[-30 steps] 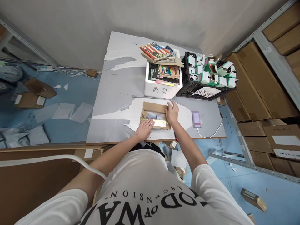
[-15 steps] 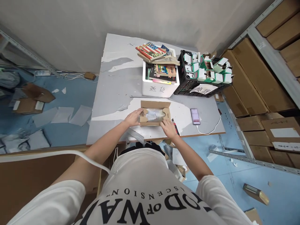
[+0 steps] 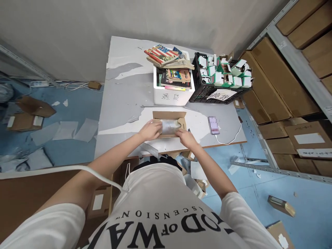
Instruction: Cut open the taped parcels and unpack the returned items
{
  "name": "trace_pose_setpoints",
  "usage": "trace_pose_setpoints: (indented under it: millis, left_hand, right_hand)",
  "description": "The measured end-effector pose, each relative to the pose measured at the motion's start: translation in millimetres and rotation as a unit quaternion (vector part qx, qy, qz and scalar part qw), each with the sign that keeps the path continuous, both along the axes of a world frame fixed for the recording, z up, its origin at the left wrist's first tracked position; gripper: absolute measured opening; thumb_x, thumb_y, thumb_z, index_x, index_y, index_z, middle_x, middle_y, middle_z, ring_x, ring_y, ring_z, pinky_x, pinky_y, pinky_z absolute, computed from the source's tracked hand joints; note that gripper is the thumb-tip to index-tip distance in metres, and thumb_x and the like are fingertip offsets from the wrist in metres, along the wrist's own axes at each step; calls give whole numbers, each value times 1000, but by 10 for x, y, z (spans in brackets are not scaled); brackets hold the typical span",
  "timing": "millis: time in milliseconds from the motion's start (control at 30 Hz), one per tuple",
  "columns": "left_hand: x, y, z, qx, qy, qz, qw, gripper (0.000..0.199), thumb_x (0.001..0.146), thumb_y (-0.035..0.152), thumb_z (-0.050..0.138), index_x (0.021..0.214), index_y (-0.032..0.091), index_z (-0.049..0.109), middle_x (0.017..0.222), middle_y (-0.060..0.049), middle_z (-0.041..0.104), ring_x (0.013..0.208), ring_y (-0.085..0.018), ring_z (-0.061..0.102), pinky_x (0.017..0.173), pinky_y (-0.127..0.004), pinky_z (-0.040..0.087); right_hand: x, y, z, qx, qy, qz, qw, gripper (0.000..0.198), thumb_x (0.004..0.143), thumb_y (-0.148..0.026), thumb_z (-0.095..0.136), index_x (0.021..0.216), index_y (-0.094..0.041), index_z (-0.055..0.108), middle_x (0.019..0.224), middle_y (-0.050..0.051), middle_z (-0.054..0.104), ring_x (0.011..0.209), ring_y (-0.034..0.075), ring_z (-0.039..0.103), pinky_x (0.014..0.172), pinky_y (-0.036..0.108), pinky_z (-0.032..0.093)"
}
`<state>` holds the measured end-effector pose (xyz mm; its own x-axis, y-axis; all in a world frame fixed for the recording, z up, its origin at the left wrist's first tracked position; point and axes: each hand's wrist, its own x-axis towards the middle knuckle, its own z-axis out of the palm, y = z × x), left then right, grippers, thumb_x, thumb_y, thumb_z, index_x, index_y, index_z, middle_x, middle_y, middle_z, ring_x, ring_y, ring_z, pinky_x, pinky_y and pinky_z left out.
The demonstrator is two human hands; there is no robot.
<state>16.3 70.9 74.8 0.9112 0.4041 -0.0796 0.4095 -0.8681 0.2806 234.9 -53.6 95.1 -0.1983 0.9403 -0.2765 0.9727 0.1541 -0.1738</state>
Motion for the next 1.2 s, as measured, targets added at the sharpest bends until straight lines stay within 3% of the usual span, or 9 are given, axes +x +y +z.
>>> trace_pose_setpoints:
  millis: [67,167,300,433,567,733,867,1000,1200]
  left_hand:
    - [248,-54,52,-9,32,-56,998,35,86,24,40,107,19,67,112,-10,68,107,-23,61,102,-39,37]
    - [539,-77,71,-16,133,-50,990,27,85,25,47,87,18,73,91,-11,73,88,-25,66,87,-37,44]
    - [566,-110,64,-12,143,-26,989,21,81,23,54,78,15,74,89,-15,73,88,-29,66,91,-43,39]
    - [332,-237,40,14,90,60,994,32,84,39,54,96,17,73,101,-17,70,107,-37,57,107,-59,14]
    - [87,-312,-53,43,59,165,984,75,78,66,50,127,10,58,132,-23,53,127,-46,37,110,-63,-6]
    - [-82,-338,-304,20,37,240,970,114,69,77,49,150,4,16,153,-24,21,142,-41,13,112,-61,-1]
    - [-114,-374,-493,-39,23,270,962,124,65,78,54,151,6,1,156,-22,12,144,-36,13,114,-53,14]
    - [-112,-377,-536,-53,9,275,960,125,64,76,56,151,6,-1,156,-22,13,144,-35,14,114,-55,14]
    - [-124,-397,-509,-55,2,285,957,120,65,72,59,151,10,2,156,-21,14,144,-36,14,114,-55,14]
  right_hand:
    - [-100,234,89,-61,-40,29,997,42,86,-6,37,114,-19,66,117,10,67,106,22,62,85,32,49]
    - [-257,499,83,-127,-92,38,987,32,87,-9,43,100,-16,71,106,13,70,97,25,66,81,34,50]
    - [-212,534,50,-112,-134,-6,985,33,85,-5,41,97,-10,72,103,21,69,96,30,66,79,40,50]
    - [78,275,21,-50,-145,-62,986,33,89,-15,43,112,-4,64,115,28,61,106,34,61,82,41,50]
    - [264,-11,-253,75,-59,-110,989,59,91,-39,47,135,-1,41,140,28,42,128,36,42,102,48,39]
    - [237,-199,-768,131,64,-171,974,70,94,-43,35,149,-4,14,155,24,16,145,30,13,112,52,24]
    - [201,-250,-982,136,111,-211,962,72,94,-44,31,150,-6,5,157,22,9,147,27,4,114,50,23]
    - [208,-262,-947,124,106,-212,964,72,94,-44,32,150,-4,8,156,23,10,147,28,6,114,49,24]
    - [111,-97,-557,147,17,-178,973,53,93,-29,38,142,-9,34,149,22,31,141,32,24,111,56,23]
